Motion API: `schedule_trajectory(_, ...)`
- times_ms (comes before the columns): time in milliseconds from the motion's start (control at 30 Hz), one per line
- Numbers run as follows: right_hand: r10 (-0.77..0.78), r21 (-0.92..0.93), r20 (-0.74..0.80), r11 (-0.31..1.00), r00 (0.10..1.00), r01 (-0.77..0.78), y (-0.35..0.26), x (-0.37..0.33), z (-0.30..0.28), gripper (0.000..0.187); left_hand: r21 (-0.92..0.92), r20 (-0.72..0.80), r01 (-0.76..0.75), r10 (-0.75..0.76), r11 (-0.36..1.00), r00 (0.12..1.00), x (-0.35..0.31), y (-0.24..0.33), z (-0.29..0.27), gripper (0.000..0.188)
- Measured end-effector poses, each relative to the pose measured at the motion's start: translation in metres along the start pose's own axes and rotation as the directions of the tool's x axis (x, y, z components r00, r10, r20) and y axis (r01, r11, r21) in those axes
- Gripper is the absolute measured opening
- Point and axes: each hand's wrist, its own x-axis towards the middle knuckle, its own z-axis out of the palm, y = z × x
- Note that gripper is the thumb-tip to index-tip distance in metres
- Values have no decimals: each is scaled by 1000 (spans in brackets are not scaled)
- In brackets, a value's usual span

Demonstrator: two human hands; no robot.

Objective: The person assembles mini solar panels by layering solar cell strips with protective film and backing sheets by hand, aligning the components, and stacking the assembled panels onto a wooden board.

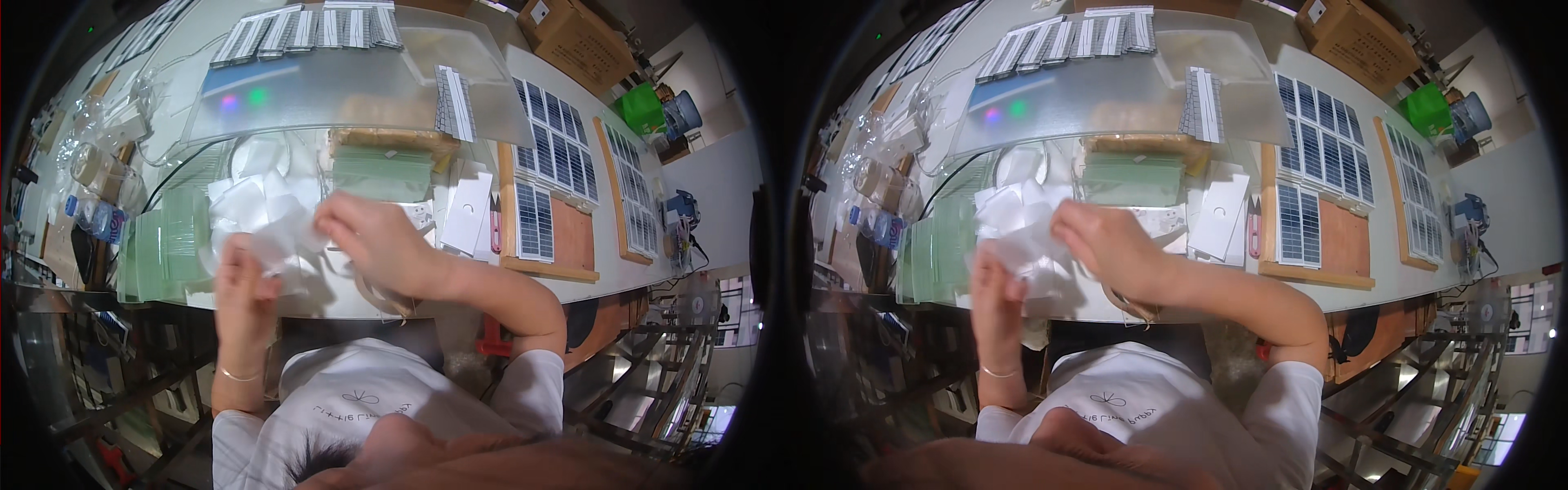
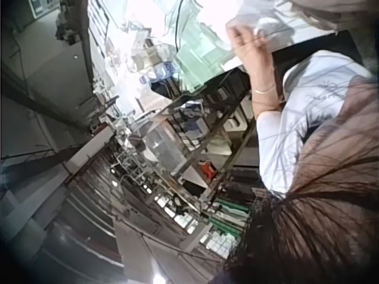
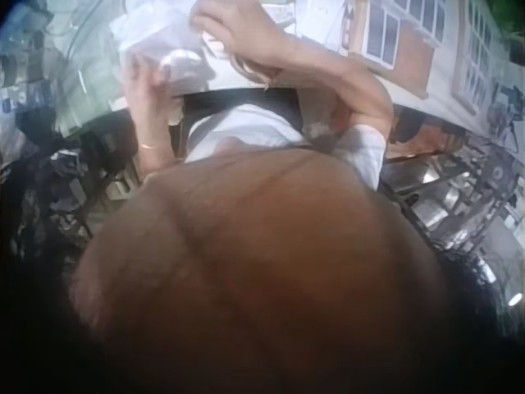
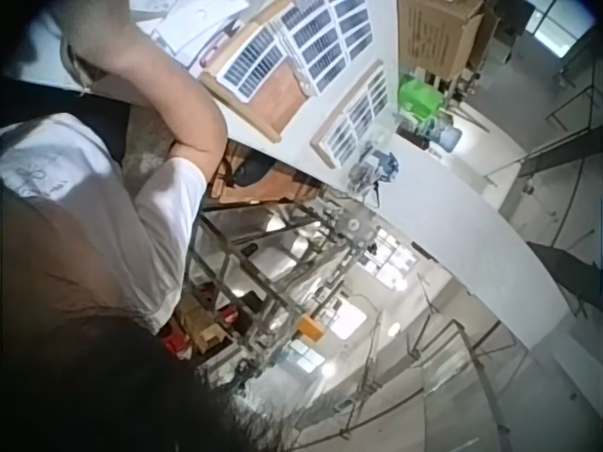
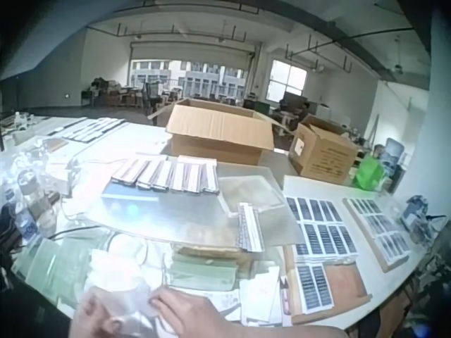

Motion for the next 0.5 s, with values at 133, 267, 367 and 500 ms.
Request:
schedule_trajectory(133, -131, -185, -154, 977, 979, 102, 18, 31, -13, 9, 71, -106, -519, 524, 852, 845, 22, 55, -52, 23)
schedule_trajectory(267, -89, -196, -147, 979, 985, 59, 29, 55, -18, 6, 497, -224, -738, 889, 457, 399, 12, 64, -23, 18)
schedule_trajectory(367, -187, -349, -156, 929, 970, 123, 30, 58, -21, 7, 758, 604, -560, 684, -335, 408, 16, 36, 5, 22)
schedule_trajectory(500, -232, -45, 178, 969, 956, 243, -12, 35, -30, 12, 773, 630, -551, 279, -313, 725, 42, -4, 2, 20)
